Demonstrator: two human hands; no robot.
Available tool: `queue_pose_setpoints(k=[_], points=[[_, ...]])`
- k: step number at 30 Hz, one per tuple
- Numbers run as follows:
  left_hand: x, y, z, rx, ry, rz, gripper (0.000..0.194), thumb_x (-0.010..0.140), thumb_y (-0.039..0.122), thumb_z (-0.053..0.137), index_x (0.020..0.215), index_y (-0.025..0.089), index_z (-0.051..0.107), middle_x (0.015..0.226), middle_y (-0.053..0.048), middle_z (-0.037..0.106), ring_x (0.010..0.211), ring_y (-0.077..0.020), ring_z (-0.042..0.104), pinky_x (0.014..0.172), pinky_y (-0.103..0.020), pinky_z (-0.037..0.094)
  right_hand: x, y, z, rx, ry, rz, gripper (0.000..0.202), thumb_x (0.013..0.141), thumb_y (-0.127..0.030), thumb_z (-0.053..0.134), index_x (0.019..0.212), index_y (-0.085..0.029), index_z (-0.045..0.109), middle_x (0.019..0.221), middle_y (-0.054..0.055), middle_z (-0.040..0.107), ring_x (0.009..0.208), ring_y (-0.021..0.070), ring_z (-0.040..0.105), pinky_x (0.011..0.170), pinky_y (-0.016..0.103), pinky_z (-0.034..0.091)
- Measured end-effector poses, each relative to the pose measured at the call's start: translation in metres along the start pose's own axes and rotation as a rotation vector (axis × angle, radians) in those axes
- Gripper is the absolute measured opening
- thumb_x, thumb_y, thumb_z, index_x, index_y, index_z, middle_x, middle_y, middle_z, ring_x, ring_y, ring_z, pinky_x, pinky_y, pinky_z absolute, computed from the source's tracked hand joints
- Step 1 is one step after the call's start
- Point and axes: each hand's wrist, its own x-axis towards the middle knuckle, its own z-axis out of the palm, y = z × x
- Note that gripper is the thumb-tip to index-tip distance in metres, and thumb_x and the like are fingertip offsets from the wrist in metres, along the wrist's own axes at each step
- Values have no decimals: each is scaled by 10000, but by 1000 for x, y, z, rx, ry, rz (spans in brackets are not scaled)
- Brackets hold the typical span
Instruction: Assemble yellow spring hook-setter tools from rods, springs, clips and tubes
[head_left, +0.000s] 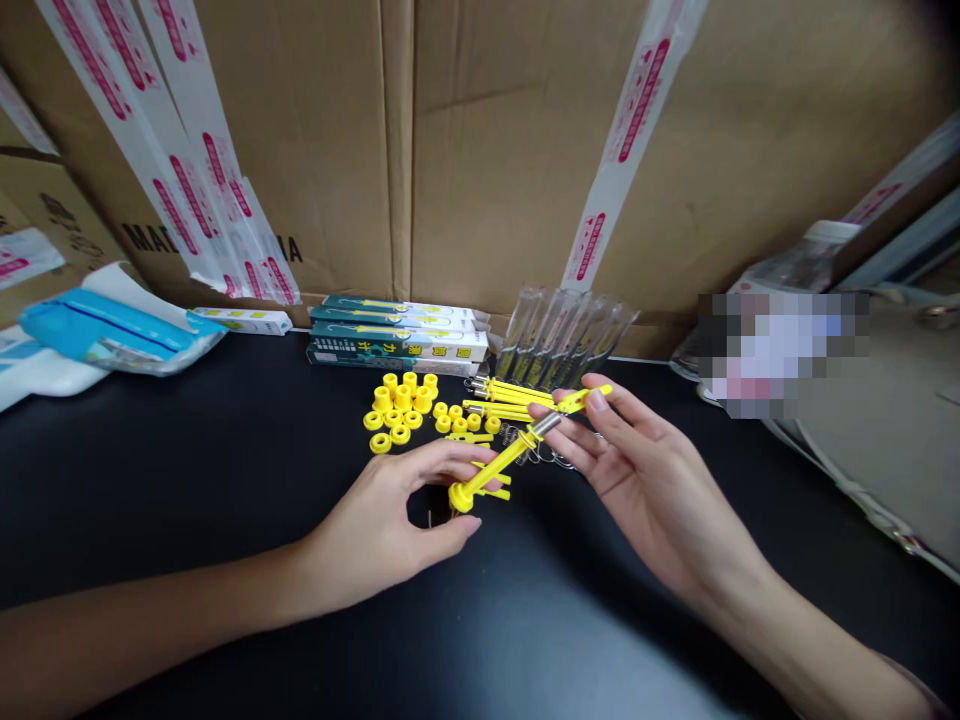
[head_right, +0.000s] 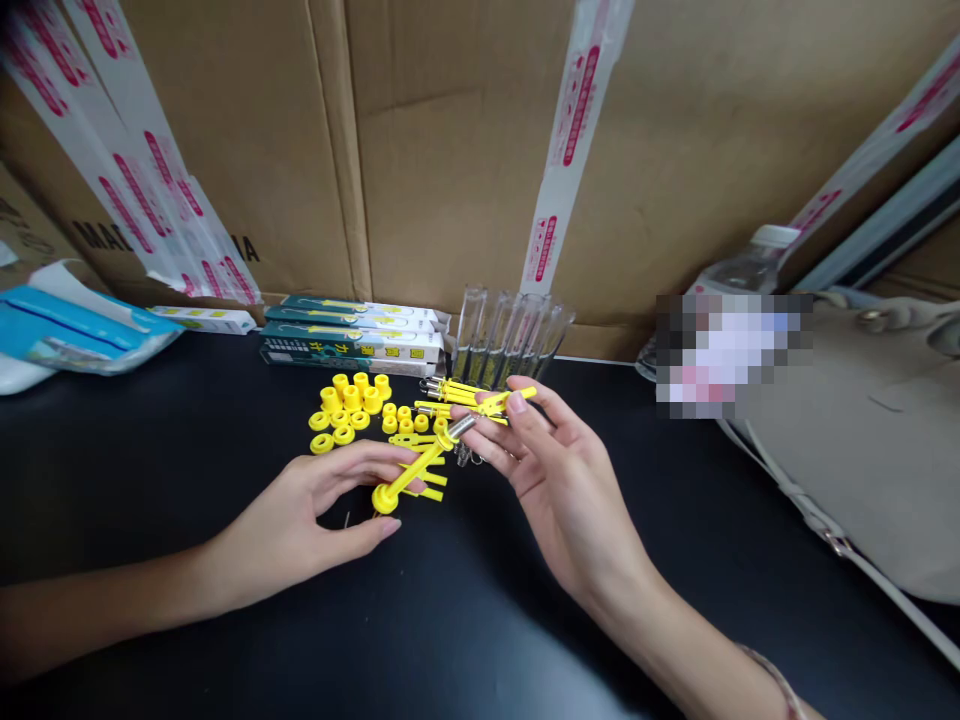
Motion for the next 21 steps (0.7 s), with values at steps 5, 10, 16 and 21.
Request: queue_pose_setpoints(k=[5, 10, 16, 21], points=[[1, 4, 0, -229, -12, -110, 413, 788, 117, 720, 1186, 196, 639, 1077, -32, 743, 1021, -167, 711, 942, -259, 560, 2, 1, -1, 16, 39, 17, 147, 895, -172, 713, 1032, -174, 660, 990, 75, 781, 867, 142, 762, 817, 231, 632], [4, 4, -2, -497, 35, -147, 503, 758, 96, 788, 1216, 227, 627, 1143, -29, 730, 1059, -161, 702, 922, -231, 567, 3, 1, -1, -10, 74, -30, 146, 888, -179, 719, 1023, -180, 663, 971, 66, 777, 901, 160, 760, 857, 268, 629], [8, 4, -5, -577, 50, -181, 536, 726, 90, 822, 1217, 190, 633, 1216, -83, 708, 1057, -231, 720, 935, -317, 586, 5, 3, -5, -36, 98, -28, 171, 867, -205, 740, 1022, -194, 668, 979, 62, 772, 949, 173, 754, 886, 283, 621], [7, 6, -4, -554, 58, -235, 588, 698, 125, 854, 1234, 188, 619, 1251, -95, 693, 1013, -265, 743, 934, -362, 596, 6, 3, -7, -50, 104, -45, 186, 852, -216, 757, 1018, -204, 675, 980, 51, 768, 950, 171, 754, 869, 258, 622]])
